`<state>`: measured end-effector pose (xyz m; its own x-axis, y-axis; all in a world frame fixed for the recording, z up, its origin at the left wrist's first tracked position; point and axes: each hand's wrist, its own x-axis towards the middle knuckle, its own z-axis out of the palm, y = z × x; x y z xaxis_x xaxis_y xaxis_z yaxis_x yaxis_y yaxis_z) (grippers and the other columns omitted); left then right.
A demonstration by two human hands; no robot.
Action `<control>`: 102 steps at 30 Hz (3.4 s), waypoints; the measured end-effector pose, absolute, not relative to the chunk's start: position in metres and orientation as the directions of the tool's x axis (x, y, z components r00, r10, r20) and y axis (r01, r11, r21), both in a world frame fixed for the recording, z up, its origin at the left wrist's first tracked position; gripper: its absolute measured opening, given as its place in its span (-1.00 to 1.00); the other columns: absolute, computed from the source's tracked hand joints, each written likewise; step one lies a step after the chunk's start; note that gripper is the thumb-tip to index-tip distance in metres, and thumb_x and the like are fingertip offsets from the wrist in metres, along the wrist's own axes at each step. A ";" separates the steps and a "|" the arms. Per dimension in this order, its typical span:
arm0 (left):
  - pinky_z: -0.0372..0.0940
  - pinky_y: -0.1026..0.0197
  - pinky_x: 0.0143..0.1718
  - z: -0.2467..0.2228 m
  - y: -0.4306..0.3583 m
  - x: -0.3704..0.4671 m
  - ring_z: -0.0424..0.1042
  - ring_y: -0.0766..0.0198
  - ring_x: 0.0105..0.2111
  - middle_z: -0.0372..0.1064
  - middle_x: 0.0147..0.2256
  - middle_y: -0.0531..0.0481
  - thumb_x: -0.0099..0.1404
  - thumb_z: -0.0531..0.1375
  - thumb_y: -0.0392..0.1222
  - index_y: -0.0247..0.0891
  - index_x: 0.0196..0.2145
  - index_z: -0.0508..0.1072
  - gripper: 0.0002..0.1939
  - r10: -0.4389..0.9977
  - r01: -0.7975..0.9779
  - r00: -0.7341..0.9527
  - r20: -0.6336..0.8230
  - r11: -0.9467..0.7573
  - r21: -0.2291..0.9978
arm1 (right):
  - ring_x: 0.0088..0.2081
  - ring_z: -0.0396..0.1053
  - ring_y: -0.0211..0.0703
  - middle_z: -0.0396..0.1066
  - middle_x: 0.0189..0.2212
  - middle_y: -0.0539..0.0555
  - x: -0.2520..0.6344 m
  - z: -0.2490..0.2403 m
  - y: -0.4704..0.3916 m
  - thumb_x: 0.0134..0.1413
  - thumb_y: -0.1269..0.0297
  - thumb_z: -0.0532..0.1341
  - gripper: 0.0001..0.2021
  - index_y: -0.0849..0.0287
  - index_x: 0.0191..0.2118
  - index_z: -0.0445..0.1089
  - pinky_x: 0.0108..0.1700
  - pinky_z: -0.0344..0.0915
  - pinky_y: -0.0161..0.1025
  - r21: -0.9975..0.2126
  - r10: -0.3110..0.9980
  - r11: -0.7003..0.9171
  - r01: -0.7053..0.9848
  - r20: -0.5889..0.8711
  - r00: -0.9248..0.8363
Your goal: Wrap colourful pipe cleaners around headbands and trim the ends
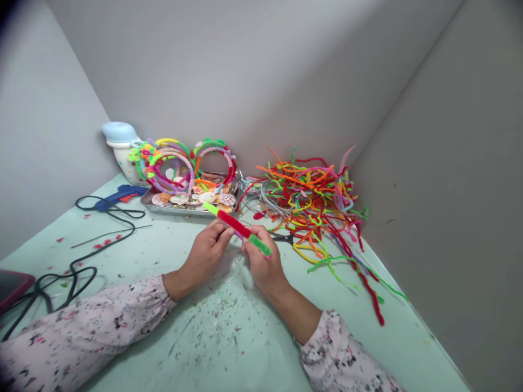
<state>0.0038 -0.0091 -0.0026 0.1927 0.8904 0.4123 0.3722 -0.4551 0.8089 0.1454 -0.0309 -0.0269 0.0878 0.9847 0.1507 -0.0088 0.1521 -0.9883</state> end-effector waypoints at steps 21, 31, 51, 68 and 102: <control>0.14 0.26 -0.33 -0.004 -0.010 0.003 0.24 0.29 -0.39 0.23 -0.45 0.02 0.30 0.04 -0.11 -0.29 -0.51 0.34 -0.72 0.909 0.347 0.257 0.328 -0.404 0.846 | -0.62 0.16 -0.34 0.29 -0.62 -0.10 0.150 -0.016 -0.028 0.01 0.27 0.16 -0.89 0.16 -0.32 0.31 -0.54 0.10 -0.36 -0.986 0.996 0.084 -0.143 0.080 0.031; 0.15 0.29 -0.37 -0.004 -0.011 0.004 0.27 0.32 -0.44 0.34 -0.45 0.03 0.27 0.03 -0.12 -0.30 -0.46 0.37 -0.75 0.914 0.120 0.342 0.220 -0.274 0.954 | -0.62 0.13 -0.34 0.25 -0.65 -0.13 0.150 -0.023 -0.027 -0.02 0.31 0.14 -0.89 0.14 -0.29 0.29 -0.55 0.05 -0.37 -0.976 0.994 0.106 -0.191 0.101 0.035; 0.05 0.31 -0.45 -0.003 -0.009 0.005 0.11 0.38 -0.53 0.11 -0.57 0.12 0.21 0.01 -0.23 -0.29 -0.54 0.25 -0.82 0.922 0.128 0.338 0.189 -0.243 0.961 | -0.58 0.13 -0.35 0.24 -0.62 -0.13 0.148 -0.018 -0.031 0.04 0.28 0.16 -0.91 0.13 -0.31 0.25 -0.50 0.06 -0.37 -0.985 0.989 0.149 -0.088 0.148 0.026; -0.01 0.29 -0.53 -0.003 -0.010 0.007 0.04 0.39 -0.59 0.03 -0.65 0.14 0.15 0.10 -0.11 -0.26 -0.65 0.17 -0.70 0.967 0.162 0.244 0.080 -0.122 0.979 | -0.40 0.27 -0.22 0.32 -0.44 -0.03 0.148 -0.021 -0.037 0.08 0.37 0.09 -0.91 0.14 -0.28 0.32 -0.31 0.19 -0.28 -0.867 0.909 0.375 0.327 0.413 0.053; 0.03 0.36 -0.64 -0.008 0.003 -0.001 0.18 0.46 -0.65 0.27 -0.53 0.05 0.17 0.08 -0.12 -0.36 -0.26 0.41 -0.73 0.920 -0.435 0.389 -0.043 0.225 0.872 | -0.64 0.11 -0.39 0.21 -0.69 -0.14 0.161 -0.016 -0.019 -0.21 0.40 0.20 -0.85 0.13 -0.40 0.25 -0.61 0.00 -0.46 -0.790 0.977 0.093 -0.606 -0.045 0.209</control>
<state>-0.0014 0.0026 -0.0076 0.3891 0.9202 -0.0432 -0.4350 0.2249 0.8719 0.1609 -0.0189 -0.0162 0.2094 0.9768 -0.0455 -0.6056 0.0930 -0.7904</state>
